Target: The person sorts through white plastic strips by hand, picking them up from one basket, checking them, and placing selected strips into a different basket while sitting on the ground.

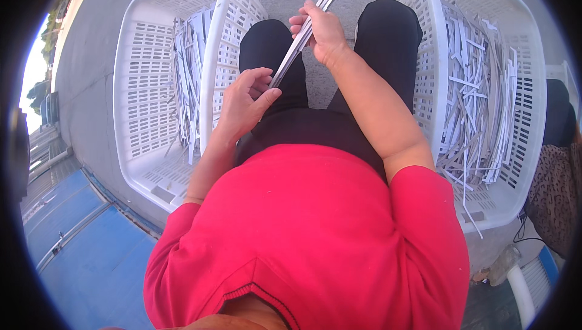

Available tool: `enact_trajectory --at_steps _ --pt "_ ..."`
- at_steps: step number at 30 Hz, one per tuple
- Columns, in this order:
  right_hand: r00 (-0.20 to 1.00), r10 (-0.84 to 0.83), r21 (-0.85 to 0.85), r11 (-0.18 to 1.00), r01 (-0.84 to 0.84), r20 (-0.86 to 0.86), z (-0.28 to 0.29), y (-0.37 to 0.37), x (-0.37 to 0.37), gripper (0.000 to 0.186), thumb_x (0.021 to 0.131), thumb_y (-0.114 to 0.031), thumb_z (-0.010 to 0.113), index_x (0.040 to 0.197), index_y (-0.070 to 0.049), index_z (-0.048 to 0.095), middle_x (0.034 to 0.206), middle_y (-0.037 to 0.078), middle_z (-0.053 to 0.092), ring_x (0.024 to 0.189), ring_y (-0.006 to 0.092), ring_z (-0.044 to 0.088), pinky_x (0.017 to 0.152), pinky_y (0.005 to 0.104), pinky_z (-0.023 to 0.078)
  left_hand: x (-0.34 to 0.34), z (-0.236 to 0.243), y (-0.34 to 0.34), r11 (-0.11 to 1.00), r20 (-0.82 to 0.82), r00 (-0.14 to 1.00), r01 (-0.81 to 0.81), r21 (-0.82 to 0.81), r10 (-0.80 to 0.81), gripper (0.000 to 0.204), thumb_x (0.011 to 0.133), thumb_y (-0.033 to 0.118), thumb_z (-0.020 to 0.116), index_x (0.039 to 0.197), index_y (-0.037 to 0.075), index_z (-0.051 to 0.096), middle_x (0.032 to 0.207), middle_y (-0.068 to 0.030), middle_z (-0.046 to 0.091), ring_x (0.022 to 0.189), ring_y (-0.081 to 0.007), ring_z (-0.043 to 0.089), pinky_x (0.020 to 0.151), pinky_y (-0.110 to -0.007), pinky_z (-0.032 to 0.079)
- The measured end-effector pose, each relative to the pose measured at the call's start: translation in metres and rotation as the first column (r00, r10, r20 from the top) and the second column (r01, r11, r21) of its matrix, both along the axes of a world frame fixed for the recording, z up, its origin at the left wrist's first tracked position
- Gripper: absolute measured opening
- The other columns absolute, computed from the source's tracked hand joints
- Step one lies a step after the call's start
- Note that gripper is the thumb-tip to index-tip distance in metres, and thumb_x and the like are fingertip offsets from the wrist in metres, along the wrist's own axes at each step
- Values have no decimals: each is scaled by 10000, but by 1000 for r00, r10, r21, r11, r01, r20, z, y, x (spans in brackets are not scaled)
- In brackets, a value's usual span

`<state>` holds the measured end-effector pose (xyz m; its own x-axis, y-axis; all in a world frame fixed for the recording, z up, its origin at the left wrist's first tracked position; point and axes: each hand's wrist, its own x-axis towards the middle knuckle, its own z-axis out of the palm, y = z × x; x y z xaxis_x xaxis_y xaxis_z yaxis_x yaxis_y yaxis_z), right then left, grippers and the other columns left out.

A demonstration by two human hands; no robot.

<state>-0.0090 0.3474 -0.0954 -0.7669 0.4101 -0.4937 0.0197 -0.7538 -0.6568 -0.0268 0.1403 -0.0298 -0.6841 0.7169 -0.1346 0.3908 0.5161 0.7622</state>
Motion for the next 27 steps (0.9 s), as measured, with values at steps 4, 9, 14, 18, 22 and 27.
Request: enact_trajectory --at_steps 4,9,14,18,22,27 --pt "1000 -7 -7 1000 7 14 3 0 1 279 902 -297 516 938 -21 532 796 103 612 655 171 595 603 330 514 2 -12 2 1000 21 1000 -22 14 22 276 821 117 619 1061 -13 577 826 -84 634 714 -144 599 667 -279 487" --pt "1000 29 9 1000 -29 -5 6 -3 -1 311 877 -324 565 919 -17 540 800 114 617 668 180 598 609 330 513 -8 -14 -2 987 251 954 -160 -30 162 229 877 120 529 1050 -20 579 760 -54 625 664 -101 579 627 -246 476" --pt "998 15 -22 1000 -16 -60 3 -4 -4 279 870 -296 584 906 -23 544 794 111 605 679 186 589 628 346 507 -17 -14 -10 937 499 825 -342 69 265 225 898 117 499 1064 -25 552 758 -41 600 636 -101 557 579 -227 454" --pt "999 -4 -23 1000 3 -37 3 -1 -3 227 884 -246 559 921 -23 532 793 102 594 675 182 581 630 349 505 -29 -10 -28 866 546 796 -442 232 261 212 908 106 489 1066 -28 532 752 -54 576 635 -115 538 578 -240 441" --pt "999 -29 -24 999 28 -37 3 -1 -3 235 885 -228 529 946 -2 509 797 124 592 663 196 579 592 342 502 -56 -4 -60 719 454 808 -562 408 374 205 916 112 482 1054 -30 531 758 -57 569 635 -115 528 563 -240 433" --pt "1000 -8 -16 1000 8 5 4 -1 -3 224 886 -213 527 951 0 502 811 129 591 669 193 579 607 338 501 -95 -11 -112 613 361 694 -720 325 623 222 903 96 473 1075 -36 524 769 -50 577 635 -93 531 555 -215 441"
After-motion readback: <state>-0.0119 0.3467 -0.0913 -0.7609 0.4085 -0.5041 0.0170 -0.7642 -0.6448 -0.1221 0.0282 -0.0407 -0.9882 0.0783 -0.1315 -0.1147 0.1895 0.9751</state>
